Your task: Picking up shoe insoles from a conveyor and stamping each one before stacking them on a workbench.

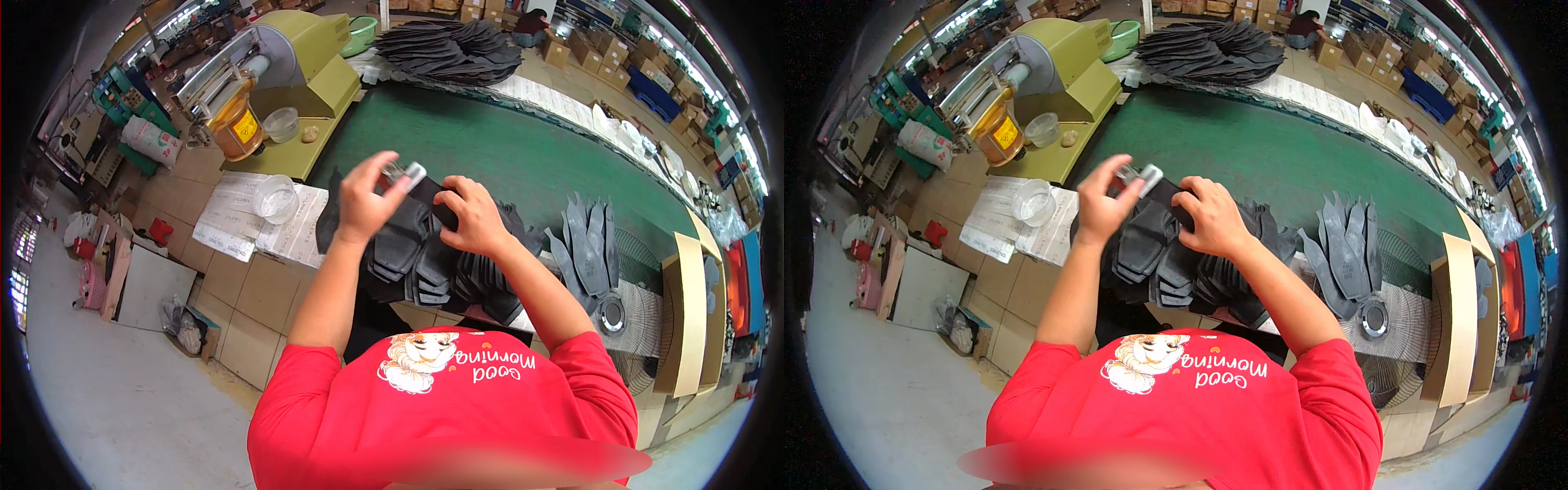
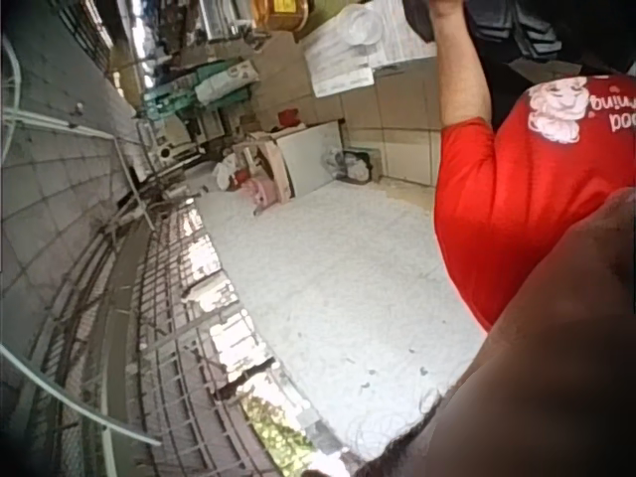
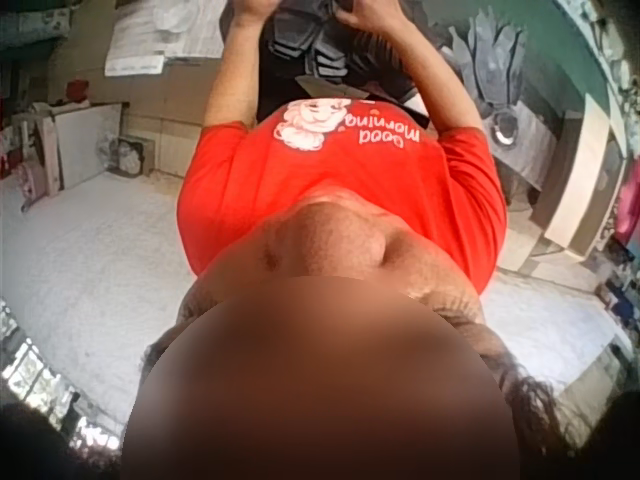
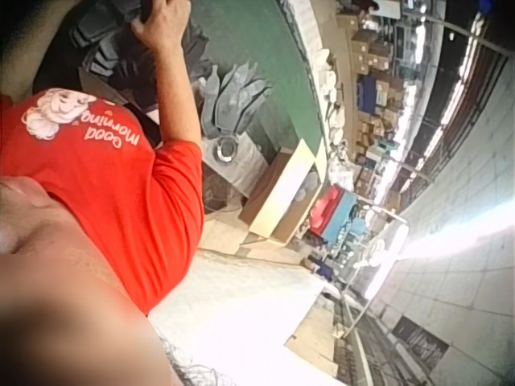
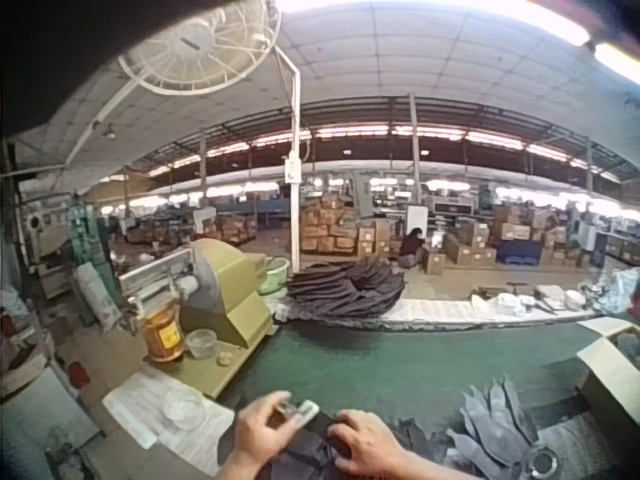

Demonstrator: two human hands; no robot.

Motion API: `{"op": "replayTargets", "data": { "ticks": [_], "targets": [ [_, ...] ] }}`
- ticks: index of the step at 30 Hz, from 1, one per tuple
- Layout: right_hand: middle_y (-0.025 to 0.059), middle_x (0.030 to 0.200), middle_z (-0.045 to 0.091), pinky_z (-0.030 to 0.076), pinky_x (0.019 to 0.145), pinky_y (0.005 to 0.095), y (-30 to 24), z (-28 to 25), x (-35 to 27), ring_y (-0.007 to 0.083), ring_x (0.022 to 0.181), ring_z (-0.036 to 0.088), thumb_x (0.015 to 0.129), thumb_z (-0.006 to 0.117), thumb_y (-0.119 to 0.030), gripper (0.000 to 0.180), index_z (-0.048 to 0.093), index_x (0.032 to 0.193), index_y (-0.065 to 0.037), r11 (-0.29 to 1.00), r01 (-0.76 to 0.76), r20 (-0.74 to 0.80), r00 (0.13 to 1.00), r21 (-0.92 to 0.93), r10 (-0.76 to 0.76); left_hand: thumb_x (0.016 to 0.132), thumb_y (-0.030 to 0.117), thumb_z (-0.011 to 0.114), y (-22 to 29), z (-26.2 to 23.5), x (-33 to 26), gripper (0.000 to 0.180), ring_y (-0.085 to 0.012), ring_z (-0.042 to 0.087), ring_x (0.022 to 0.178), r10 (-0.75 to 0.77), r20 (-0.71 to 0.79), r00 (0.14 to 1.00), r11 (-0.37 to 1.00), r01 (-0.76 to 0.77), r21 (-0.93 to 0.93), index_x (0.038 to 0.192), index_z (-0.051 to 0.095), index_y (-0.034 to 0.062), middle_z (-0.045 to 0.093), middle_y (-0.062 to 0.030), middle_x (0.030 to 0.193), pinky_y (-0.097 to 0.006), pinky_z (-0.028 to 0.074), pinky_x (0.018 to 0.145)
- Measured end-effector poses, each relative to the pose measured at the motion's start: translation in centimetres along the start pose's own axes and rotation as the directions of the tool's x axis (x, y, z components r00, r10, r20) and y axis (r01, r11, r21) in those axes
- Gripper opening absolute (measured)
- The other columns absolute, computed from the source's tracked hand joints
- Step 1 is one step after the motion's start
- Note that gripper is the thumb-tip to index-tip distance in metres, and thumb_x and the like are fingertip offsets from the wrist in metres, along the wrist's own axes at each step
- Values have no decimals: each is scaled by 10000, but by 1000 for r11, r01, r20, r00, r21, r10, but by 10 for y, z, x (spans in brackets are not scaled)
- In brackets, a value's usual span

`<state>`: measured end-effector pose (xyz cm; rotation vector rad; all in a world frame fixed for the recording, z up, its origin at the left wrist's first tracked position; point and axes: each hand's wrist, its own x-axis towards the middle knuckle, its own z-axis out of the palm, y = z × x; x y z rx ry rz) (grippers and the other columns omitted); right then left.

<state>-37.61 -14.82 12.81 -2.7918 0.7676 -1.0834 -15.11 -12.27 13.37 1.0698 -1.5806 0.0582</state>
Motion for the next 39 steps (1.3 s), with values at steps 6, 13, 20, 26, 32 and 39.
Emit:
{"op": "replayTargets", "data": {
  "ticks": [6,13,20,26,32,39],
  "targets": [
    [148,1143,532,447,835,406,-1,-11,-14,333,998,550,559,727,-155,460,580,989,-83,999,23,14,1000,-32,-23,749,155,763,-20,14,8,351,-219,640,595,-214,-87,973,969,223,109,1061,655,34,689,-112,853,-329,512,577],
    [153,1130,534,442,880,417,11,-47,-42,346,1038,538,576,695,-142,430,583,987,-82,997,-74,-54,996,-28,72,798,142,759,-72,3,-7,334,-102,631,721,-456,-148,877,877,415,-243,1083,666,-4,679,-50,822,-264,522,670],
    [168,1126,553,452,898,422,110,-106,-125,369,1009,544,615,694,-174,422,602,1015,-77,806,-544,-232,836,-233,497,886,74,681,-73,-33,-53,286,-74,571,775,-608,-125,784,765,535,-359,1147,631,-30,637,-34,922,-216,480,686],
    [162,1160,571,444,923,461,154,-142,-219,341,1118,552,644,724,-244,462,603,1067,-103,306,-861,-199,410,-406,890,880,73,688,-76,-30,-71,290,-70,539,756,-650,-102,753,717,563,-412,1150,635,-19,612,0,887,-208,458,689],
    [192,1220,595,445,986,421,108,-77,-99,338,1153,561,716,698,-264,476,610,1139,-63,761,-626,-83,779,-169,622,858,60,714,-69,-15,-62,315,-44,526,696,-608,-100,788,752,531,-390,1151,629,-14,589,12,820,-183,430,622],
    [196,1097,666,527,853,445,-9,59,40,349,1008,654,830,605,-546,633,586,1175,-15,815,-549,531,641,-188,554,861,75,711,-35,-18,-48,322,-58,581,731,-566,-143,812,789,482,-382,1150,612,-27,634,-8,841,-199,475,659]
  ]
}}
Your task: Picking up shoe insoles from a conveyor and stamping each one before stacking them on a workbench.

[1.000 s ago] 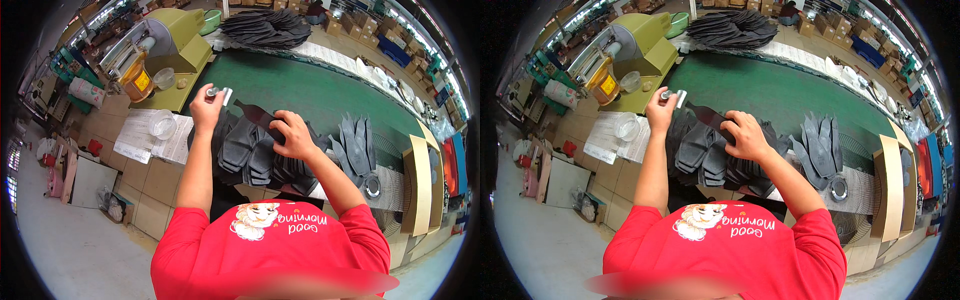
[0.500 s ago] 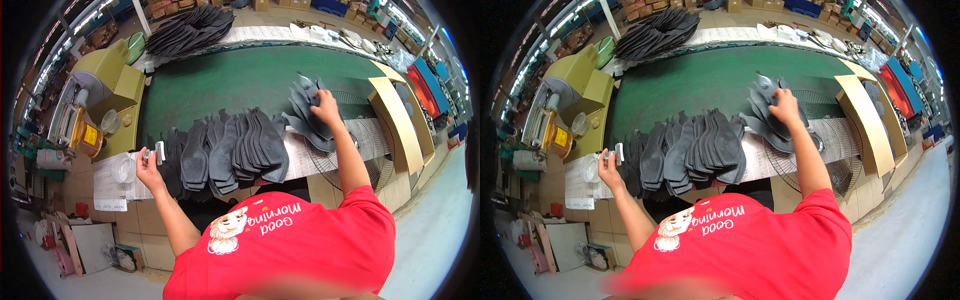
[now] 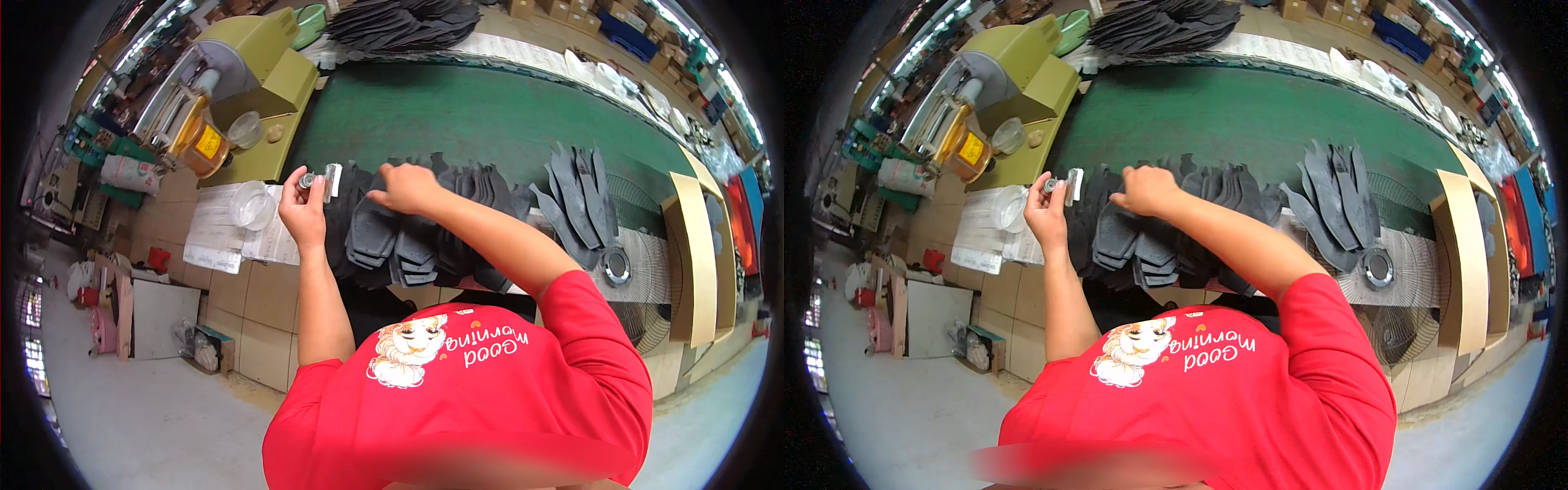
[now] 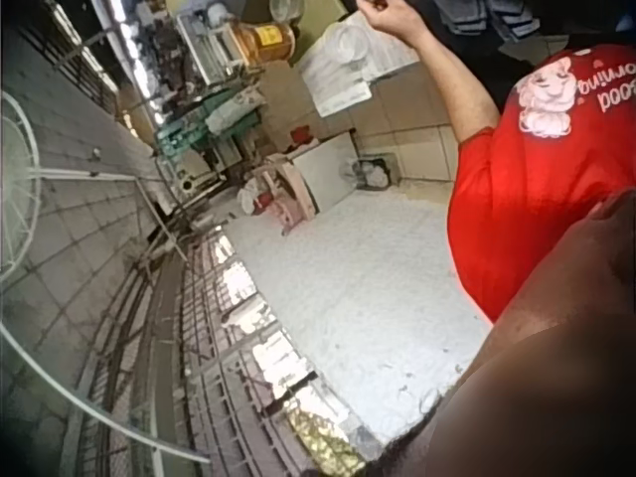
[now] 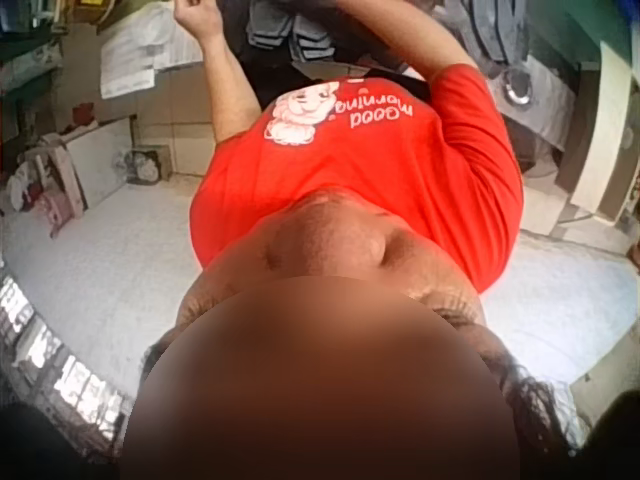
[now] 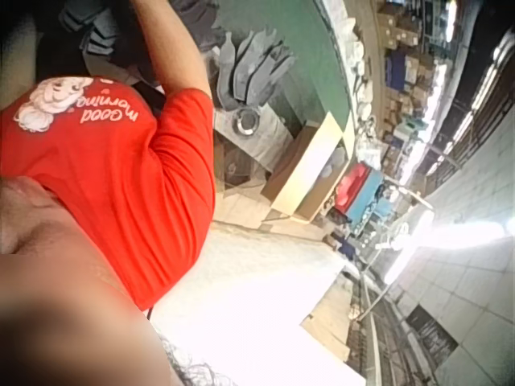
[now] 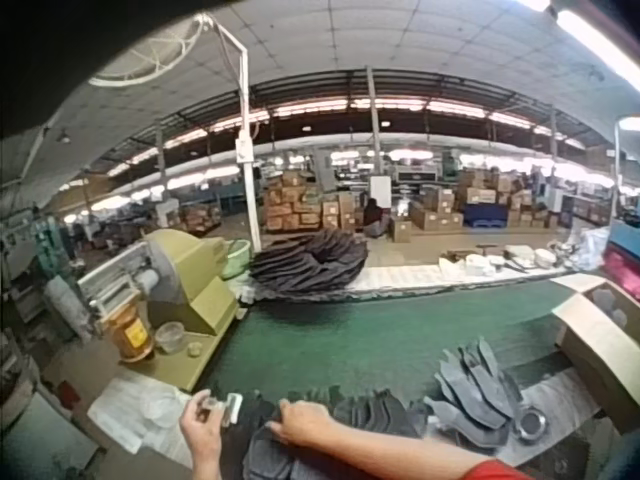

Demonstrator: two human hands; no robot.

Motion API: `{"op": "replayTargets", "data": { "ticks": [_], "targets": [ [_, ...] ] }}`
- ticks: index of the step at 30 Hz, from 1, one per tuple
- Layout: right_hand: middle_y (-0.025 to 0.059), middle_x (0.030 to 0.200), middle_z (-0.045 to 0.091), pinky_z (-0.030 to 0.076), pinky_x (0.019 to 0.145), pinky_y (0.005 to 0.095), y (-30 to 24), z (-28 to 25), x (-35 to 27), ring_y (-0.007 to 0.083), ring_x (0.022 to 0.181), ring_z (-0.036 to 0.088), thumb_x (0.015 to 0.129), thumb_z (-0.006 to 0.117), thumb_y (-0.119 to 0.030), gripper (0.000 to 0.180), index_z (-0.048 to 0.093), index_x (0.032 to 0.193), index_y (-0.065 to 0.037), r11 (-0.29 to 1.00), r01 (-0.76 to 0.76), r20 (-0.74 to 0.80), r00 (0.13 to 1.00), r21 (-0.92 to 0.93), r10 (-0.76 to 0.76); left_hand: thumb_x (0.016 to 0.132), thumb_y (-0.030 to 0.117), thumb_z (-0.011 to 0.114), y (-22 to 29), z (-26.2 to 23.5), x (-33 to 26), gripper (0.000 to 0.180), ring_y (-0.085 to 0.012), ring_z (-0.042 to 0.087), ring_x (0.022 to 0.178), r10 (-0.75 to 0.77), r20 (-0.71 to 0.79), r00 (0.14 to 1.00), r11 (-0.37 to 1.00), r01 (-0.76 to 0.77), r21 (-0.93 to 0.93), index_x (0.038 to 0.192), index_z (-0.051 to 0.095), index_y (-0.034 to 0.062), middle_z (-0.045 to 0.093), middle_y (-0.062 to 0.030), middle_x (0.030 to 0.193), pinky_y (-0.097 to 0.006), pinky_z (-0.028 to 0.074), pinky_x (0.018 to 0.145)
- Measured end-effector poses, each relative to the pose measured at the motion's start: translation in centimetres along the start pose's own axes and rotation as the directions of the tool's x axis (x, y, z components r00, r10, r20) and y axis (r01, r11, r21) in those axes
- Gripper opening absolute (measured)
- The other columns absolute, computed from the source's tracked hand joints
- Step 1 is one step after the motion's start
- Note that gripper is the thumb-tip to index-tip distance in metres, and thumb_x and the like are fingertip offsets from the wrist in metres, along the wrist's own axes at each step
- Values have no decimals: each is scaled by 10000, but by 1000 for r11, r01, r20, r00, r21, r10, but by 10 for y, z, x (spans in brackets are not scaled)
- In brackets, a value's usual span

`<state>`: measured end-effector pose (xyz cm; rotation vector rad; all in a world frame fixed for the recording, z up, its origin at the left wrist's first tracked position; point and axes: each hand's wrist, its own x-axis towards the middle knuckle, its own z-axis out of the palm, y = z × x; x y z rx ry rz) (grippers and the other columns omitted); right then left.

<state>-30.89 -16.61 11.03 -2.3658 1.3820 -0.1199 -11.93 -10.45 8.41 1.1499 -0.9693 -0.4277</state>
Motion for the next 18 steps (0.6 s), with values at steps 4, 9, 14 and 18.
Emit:
{"op": "replayTargets", "data": {
  "ticks": [4,9,14,18],
  "targets": [
    [174,1163,656,528,874,417,-32,22,28,322,1052,656,792,584,-698,852,546,1238,26,990,-86,138,985,-114,102,859,69,710,3,-22,-2,312,-51,571,701,15,-34,999,996,-12,83,1138,613,-29,630,-4,826,-195,466,623],
    [187,1175,650,514,916,398,-25,26,39,314,1065,652,768,669,-519,731,548,1237,29,982,-172,126,975,-81,181,855,61,711,-9,-49,-8,302,-41,556,678,14,-90,996,994,-4,113,1126,615,-34,616,4,804,-187,448,599],
    [208,1169,642,499,936,402,-16,10,33,331,1113,621,742,701,-516,807,488,1255,70,995,-95,111,989,-15,96,858,53,707,-6,-44,-2,310,-51,567,712,6,-96,995,1000,-6,4,1137,607,-36,621,0,838,-196,465,632],
    [196,1198,631,486,953,388,-36,17,23,306,1132,615,705,602,-788,1013,505,1251,60,983,-165,159,971,-82,177,857,57,709,-4,-26,3,321,-60,580,754,11,-47,999,999,-12,-32,1149,606,-29,628,-5,881,-204,482,674]
  ]
}}
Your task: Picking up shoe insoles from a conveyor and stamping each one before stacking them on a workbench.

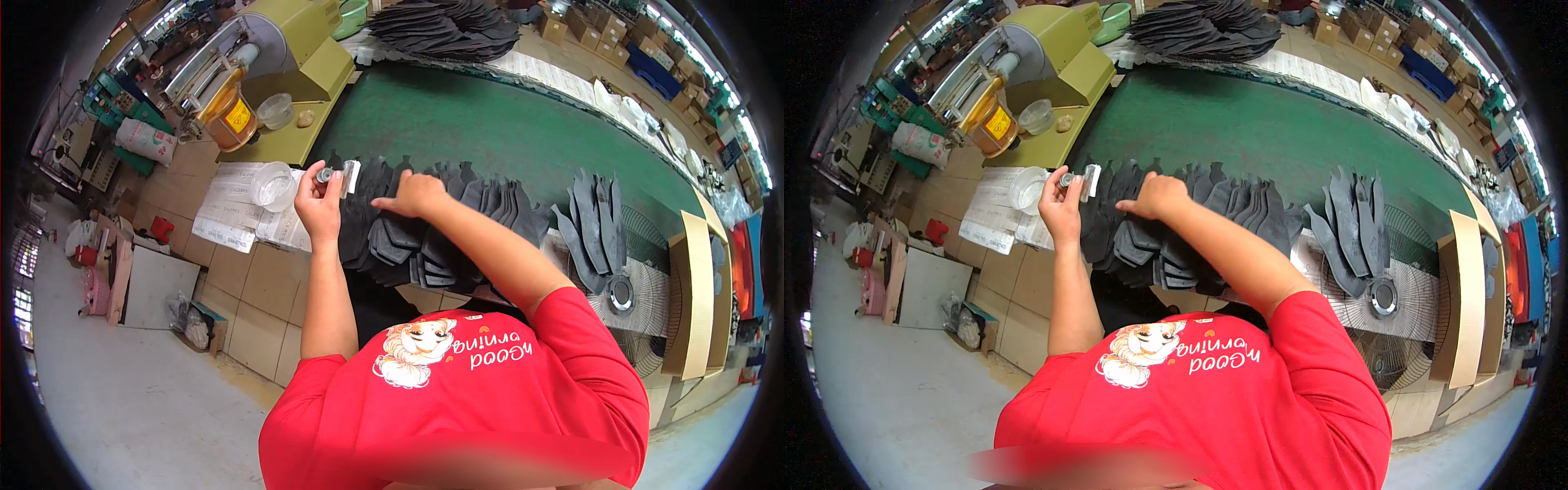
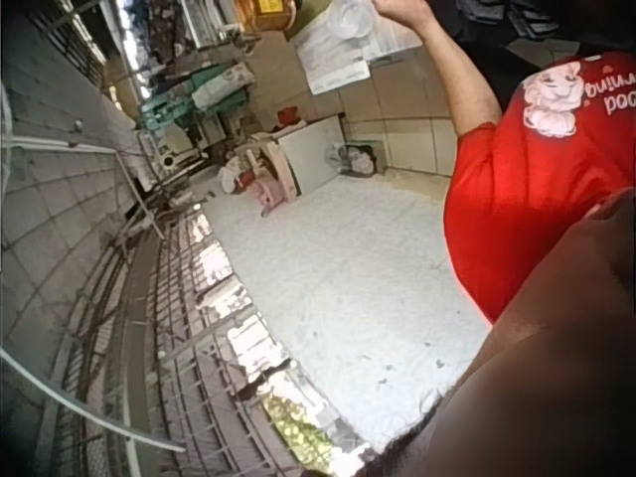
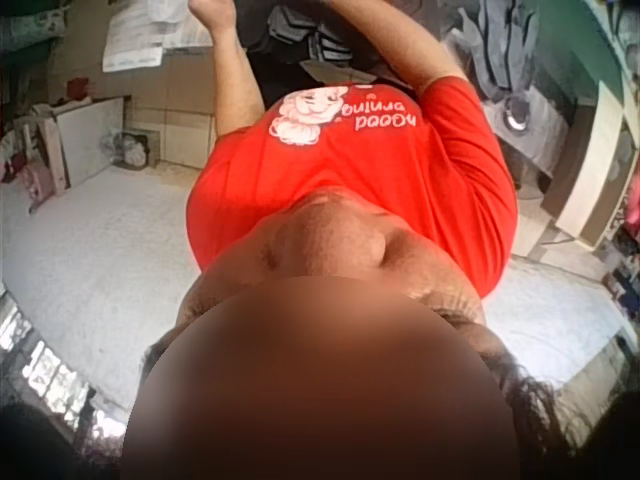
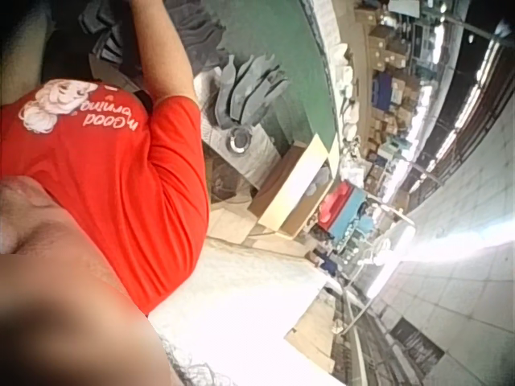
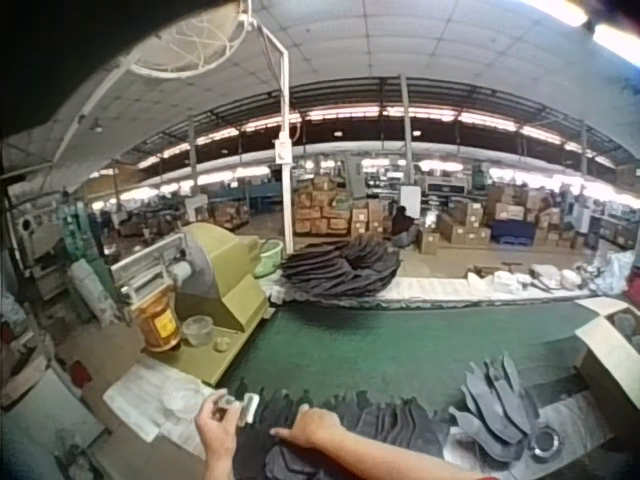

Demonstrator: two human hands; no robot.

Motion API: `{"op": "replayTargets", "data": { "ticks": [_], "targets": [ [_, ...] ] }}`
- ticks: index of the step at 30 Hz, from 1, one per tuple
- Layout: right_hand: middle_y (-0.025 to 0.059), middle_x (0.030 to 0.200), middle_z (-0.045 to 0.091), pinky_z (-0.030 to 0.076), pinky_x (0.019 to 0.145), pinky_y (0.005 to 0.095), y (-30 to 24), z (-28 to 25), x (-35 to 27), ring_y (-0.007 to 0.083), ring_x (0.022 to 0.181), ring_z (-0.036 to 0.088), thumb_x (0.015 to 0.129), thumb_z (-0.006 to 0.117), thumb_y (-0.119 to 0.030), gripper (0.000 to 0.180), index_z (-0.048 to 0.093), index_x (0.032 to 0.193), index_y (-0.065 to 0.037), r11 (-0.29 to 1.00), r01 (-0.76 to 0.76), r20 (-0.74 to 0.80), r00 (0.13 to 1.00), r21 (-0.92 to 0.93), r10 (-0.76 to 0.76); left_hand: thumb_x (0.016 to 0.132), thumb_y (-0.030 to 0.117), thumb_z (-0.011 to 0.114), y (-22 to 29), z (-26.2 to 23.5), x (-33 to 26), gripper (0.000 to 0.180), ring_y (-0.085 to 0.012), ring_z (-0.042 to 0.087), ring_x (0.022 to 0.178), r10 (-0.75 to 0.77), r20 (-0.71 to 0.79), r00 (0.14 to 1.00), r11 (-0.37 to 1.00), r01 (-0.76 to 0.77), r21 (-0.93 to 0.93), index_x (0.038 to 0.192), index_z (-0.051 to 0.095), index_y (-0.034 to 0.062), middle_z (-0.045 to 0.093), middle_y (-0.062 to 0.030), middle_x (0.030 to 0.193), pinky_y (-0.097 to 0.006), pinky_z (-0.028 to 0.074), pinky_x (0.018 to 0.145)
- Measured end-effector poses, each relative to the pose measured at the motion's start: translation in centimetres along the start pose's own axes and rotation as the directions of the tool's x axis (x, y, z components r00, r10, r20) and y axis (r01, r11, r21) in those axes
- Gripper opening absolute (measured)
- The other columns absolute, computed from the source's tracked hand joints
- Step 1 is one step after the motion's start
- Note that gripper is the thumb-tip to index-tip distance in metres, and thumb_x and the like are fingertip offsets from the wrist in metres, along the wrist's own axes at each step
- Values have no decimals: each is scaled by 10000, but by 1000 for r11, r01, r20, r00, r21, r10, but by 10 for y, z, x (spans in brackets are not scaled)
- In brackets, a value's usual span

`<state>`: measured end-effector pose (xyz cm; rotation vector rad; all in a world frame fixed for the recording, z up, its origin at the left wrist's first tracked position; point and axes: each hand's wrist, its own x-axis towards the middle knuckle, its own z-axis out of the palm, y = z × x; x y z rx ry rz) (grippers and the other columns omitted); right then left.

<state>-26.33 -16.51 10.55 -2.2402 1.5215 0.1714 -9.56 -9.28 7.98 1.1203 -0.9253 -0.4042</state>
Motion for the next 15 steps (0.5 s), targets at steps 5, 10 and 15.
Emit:
{"op": "replayTargets", "data": {
  "ticks": [5,10,15],
  "targets": [
    [198,1197,635,500,931,381,-12,9,3,301,1132,619,727,655,-688,925,503,1258,54,998,0,5,1000,-66,0,856,67,713,1,5,0,317,-54,575,746,-1,-3,1000,1000,1,-5,1143,612,-22,627,1,875,-199,479,669],
    [139,1007,654,528,823,460,23,12,19,266,920,645,739,676,-600,772,531,1172,23,818,39,-78,997,574,8,866,61,703,1,-11,2,304,-44,561,717,7,-59,998,1000,-5,26,1142,611,-26,617,5,839,-190,469,640],
    [59,862,621,478,763,374,61,-4,15,157,718,574,749,727,-462,561,580,1109,-59,-331,-70,-25,961,941,-274,873,40,692,10,-13,7,308,-54,561,761,35,-91,995,995,-43,-86,1155,600,-40,604,-2,873,-190,473,679]
  ]
}}
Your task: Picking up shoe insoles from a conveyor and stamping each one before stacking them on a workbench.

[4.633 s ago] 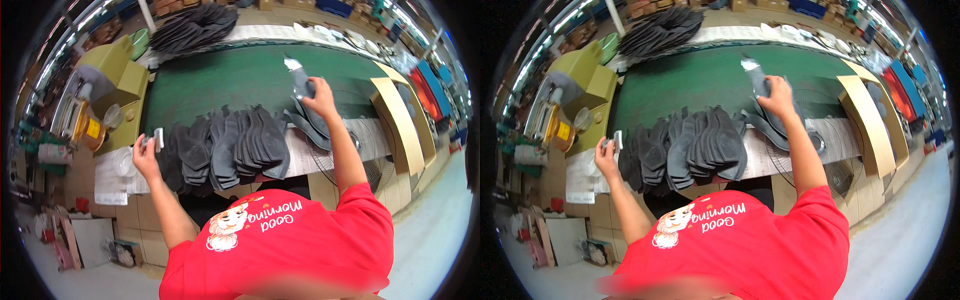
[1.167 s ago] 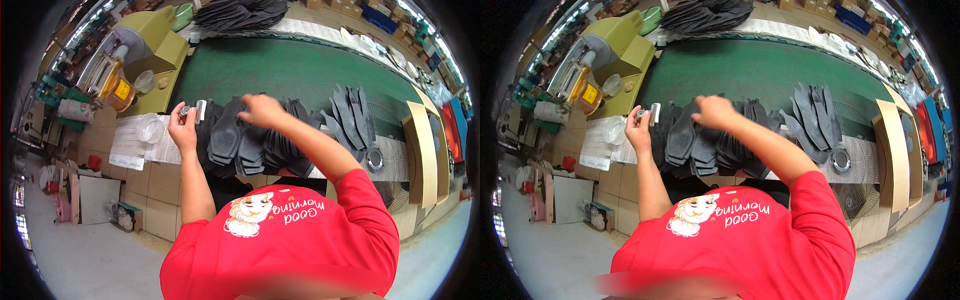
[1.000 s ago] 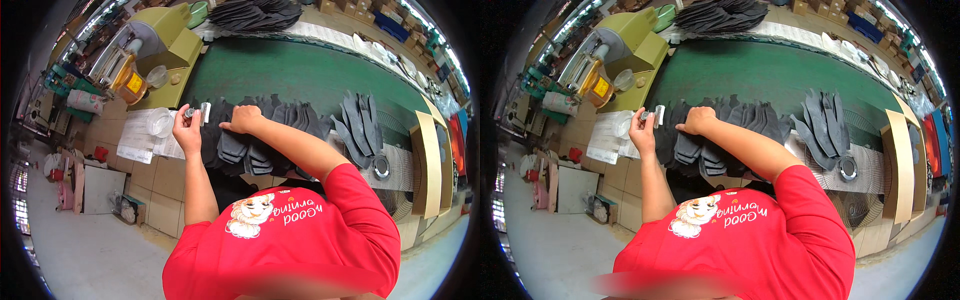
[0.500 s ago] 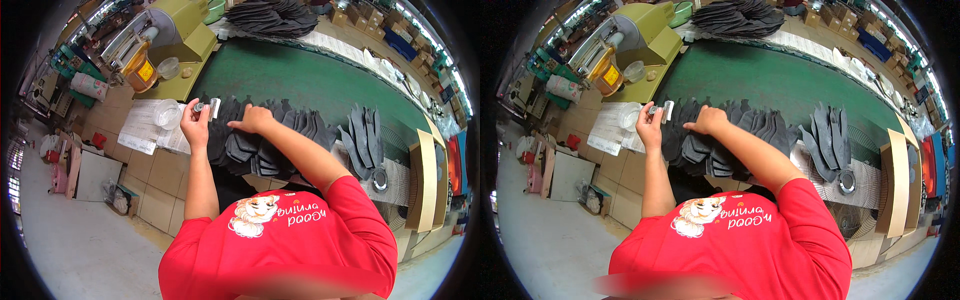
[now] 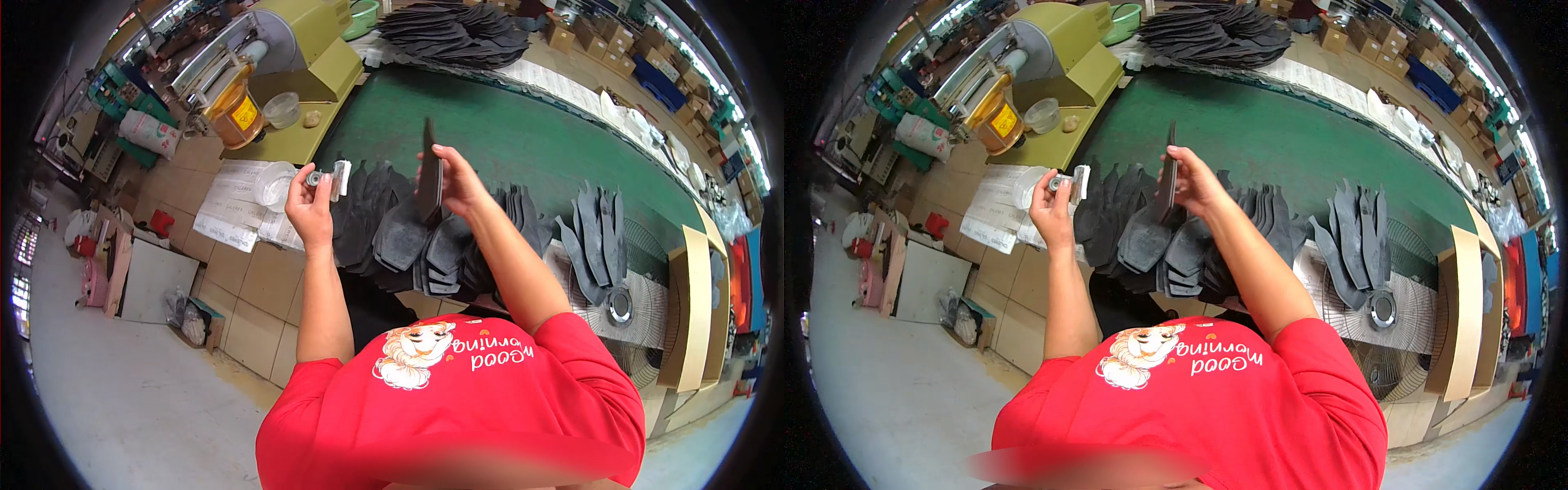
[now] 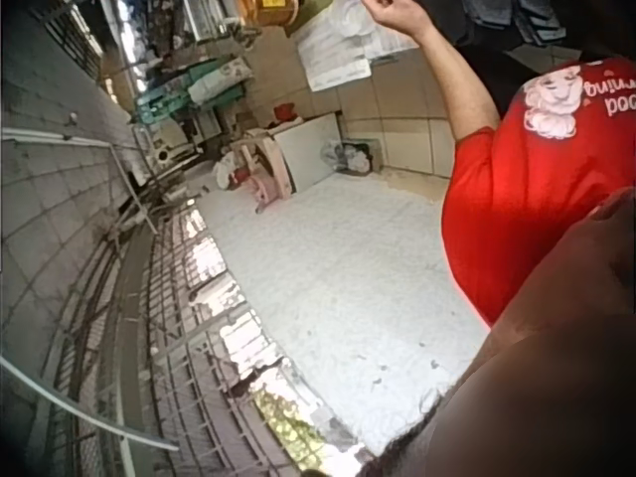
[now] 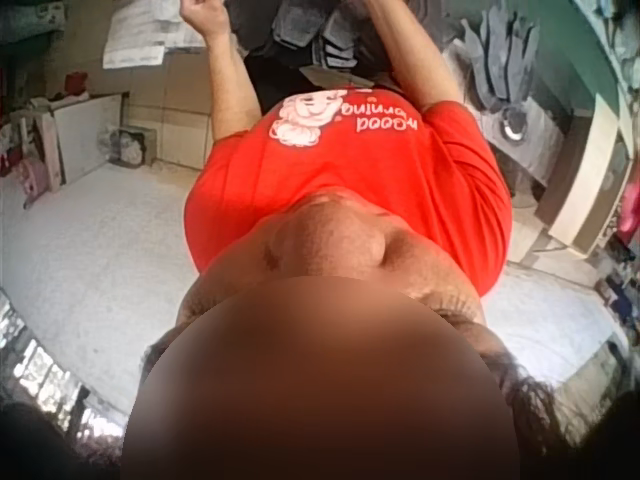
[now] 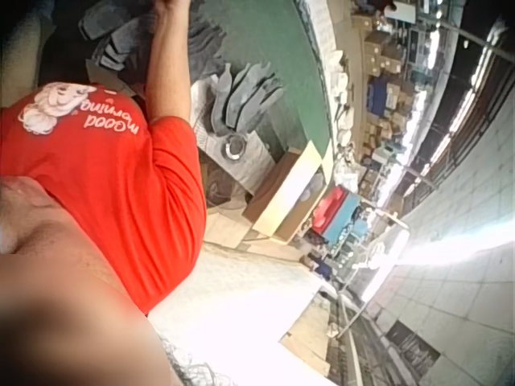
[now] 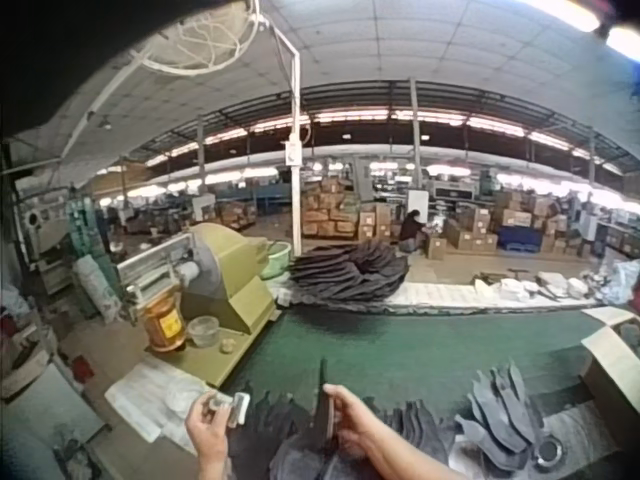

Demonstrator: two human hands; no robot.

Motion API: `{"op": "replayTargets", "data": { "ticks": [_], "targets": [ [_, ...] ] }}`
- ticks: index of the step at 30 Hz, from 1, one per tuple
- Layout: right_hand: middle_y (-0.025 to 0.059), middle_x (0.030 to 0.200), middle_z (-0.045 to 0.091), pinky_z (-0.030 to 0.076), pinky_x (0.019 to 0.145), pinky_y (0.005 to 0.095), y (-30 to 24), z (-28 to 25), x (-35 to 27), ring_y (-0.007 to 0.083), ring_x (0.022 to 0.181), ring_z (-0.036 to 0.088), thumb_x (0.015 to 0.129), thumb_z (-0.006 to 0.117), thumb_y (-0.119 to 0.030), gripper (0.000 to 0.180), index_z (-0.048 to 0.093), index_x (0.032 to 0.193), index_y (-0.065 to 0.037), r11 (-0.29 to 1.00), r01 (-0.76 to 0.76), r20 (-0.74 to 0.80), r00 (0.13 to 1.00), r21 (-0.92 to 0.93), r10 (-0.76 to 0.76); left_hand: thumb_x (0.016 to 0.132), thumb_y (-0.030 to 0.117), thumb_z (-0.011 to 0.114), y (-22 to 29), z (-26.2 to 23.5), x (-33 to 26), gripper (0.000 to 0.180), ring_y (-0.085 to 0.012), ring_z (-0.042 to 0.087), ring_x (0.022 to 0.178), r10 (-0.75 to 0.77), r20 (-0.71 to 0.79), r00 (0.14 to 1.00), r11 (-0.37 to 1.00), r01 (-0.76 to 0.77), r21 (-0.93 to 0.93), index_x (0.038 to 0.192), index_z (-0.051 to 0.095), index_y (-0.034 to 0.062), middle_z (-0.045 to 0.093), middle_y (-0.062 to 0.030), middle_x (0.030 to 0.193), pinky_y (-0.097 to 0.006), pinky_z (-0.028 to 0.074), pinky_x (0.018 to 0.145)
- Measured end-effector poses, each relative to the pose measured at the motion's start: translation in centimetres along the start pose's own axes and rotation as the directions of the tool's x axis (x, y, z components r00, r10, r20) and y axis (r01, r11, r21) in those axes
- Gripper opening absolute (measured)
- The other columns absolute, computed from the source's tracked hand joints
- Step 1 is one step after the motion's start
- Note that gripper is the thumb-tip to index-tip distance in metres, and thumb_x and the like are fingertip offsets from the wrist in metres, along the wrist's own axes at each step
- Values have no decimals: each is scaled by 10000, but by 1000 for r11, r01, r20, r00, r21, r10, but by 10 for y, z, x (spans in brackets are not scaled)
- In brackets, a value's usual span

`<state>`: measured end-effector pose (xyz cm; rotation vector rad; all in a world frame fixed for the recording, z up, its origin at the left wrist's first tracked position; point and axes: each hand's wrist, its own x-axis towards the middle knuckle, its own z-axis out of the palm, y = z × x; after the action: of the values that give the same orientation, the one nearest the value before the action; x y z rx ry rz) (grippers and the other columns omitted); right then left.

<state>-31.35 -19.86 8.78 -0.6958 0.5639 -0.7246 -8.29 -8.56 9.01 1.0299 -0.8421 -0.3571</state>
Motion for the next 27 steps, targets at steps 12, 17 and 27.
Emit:
{"op": "replayTargets", "data": {
  "ticks": [12,17,27],
  "targets": [
    [238,1336,495,374,1068,431,1,4,-54,384,1272,448,635,799,-408,870,493,1348,-16,-287,61,54,998,-956,32,875,30,683,2,18,-2,316,-53,553,780,20,93,996,1000,-19,-14,1172,603,-36,604,0,894,-194,464,704],
    [204,1314,519,367,1062,435,6,1,-66,363,1248,462,609,814,-335,852,496,1336,-24,-231,182,239,940,-956,-245,816,63,743,-6,25,-8,320,-67,591,681,-5,178,984,983,-28,180,1114,638,15,641,-5,804,-220,491,620],
    [132,1253,572,390,994,417,5,10,-77,323,1208,486,579,785,-271,769,549,1273,-42,-299,288,387,850,-910,-358,754,132,775,-7,38,-23,354,-154,627,592,67,337,939,817,-246,521,1076,653,52,673,-93,780,-283,504,573]
  ]
}}
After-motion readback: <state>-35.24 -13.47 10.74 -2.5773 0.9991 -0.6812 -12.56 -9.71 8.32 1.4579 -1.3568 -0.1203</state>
